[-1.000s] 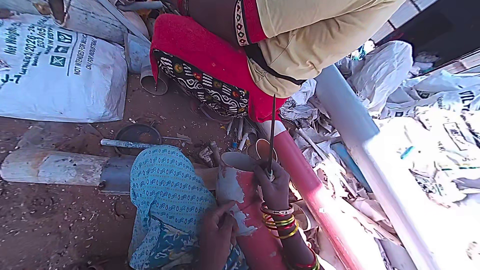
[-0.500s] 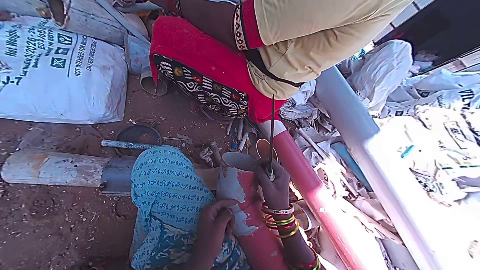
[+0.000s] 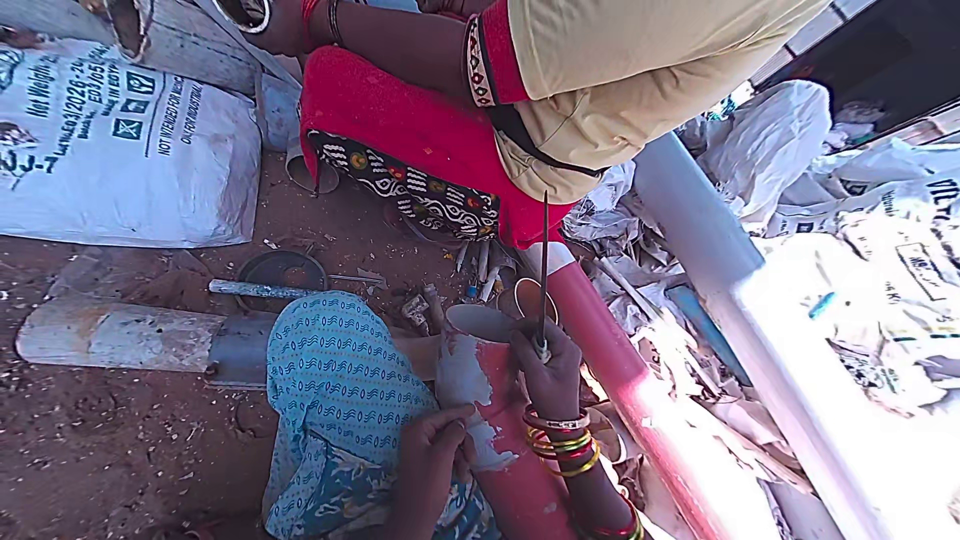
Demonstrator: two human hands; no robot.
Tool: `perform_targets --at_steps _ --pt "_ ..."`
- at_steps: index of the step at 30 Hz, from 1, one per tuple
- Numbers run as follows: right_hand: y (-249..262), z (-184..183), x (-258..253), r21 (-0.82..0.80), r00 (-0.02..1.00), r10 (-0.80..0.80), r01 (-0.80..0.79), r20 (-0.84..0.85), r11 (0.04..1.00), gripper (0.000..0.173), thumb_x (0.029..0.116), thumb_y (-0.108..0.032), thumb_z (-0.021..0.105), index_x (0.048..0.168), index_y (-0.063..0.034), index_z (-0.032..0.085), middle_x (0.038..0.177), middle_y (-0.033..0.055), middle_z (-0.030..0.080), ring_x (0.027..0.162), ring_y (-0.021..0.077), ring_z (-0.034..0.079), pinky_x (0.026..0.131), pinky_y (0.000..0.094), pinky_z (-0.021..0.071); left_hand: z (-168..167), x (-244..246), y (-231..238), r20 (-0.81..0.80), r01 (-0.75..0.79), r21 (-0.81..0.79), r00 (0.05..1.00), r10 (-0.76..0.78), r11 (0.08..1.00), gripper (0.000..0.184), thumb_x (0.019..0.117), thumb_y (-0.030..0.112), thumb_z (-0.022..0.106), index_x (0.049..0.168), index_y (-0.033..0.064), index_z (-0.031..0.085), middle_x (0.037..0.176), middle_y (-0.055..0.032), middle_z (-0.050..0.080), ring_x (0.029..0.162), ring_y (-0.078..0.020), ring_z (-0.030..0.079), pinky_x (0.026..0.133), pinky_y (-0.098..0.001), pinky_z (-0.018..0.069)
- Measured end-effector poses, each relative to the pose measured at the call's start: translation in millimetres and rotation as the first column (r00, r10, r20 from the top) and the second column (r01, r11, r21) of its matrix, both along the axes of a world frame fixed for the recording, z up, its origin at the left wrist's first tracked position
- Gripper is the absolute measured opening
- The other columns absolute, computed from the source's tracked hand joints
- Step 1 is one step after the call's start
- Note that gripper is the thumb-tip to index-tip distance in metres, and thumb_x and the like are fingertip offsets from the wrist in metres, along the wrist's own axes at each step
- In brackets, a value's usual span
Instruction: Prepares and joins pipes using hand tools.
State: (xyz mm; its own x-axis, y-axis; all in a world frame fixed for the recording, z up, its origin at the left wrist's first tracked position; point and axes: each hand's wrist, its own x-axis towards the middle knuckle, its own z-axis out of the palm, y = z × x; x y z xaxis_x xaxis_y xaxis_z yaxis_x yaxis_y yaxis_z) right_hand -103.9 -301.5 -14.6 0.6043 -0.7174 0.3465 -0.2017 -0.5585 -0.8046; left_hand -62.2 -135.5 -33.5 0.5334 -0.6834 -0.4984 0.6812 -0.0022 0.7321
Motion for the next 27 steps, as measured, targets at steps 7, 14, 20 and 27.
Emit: perform_targets --at_steps 7,14,20,27 --pt "-1 -2 1 -0.019 1.0 -0.015 0.015 -0.004 1.0 0.013 0.089 -0.008 0.057 0.087 0.0013 0.066 0.074 -0.0076 0.06 0.063 -0.0109 0.052 0.059 0.0089 0.0434 3 7 -2 -0.052 0.053 -0.007 0.997 -0.054 0.999 0.028 0.1018 -0.006 0.042 0.108 -0.0073 0.069 0.06 0.0044 0.063 0.046 -0.0006 0.054 0.049 -0.0154 0.0481" --pt "1 0 1 -0.024 0.999 -0.021 0.02 -0.026 1.0 0.012 0.0898 -0.01 0.057 0.087 -0.0007 0.065 0.071 -0.0093 0.057 0.061 -0.0106 0.051 0.057 0.0096 0.0433 0 13 0 -0.09 0.142 -0.07 0.985 -0.148 0.987 0.03 0.1014 -0.005 0.041 0.113 -0.005 0.069 0.067 0.0035 0.063 0.052 -0.0017 0.056 0.053 -0.0161 0.0495" --pt "1 -1 1 -0.054 0.999 -0.02 0.019 -0.028 0.998 0.013 0.0899 -0.011 0.057 0.087 -0.0006 0.064 0.07 -0.0094 0.057 0.058 -0.0106 0.05 0.055 0.0098 0.0427 -4 11 -3 -0.026 0.226 -0.135 0.973 -0.231 0.965 0.016 0.0973 -0.005 0.05 0.109 0.0004 0.059 0.068 0.0049 0.06 0.054 -0.0025 0.057 0.054 -0.0172 0.0509" --pt "2 -2 3 -0.069 1.0 -0.027 0.027 -0.01 0.997 0.014 0.0886 -0.011 0.058 0.086 0.0015 0.064 0.07 -0.0081 0.056 0.061 -0.0119 0.049 0.058 0.0076 0.0415 -9 14 -6 0.035 0.214 -0.115 0.977 -0.211 0.97 0.013 0.0967 -0.004 0.056 0.088 0.006 0.054 0.063 0.0051 0.057 0.052 -0.003 0.057 0.054 -0.0186 0.0513"
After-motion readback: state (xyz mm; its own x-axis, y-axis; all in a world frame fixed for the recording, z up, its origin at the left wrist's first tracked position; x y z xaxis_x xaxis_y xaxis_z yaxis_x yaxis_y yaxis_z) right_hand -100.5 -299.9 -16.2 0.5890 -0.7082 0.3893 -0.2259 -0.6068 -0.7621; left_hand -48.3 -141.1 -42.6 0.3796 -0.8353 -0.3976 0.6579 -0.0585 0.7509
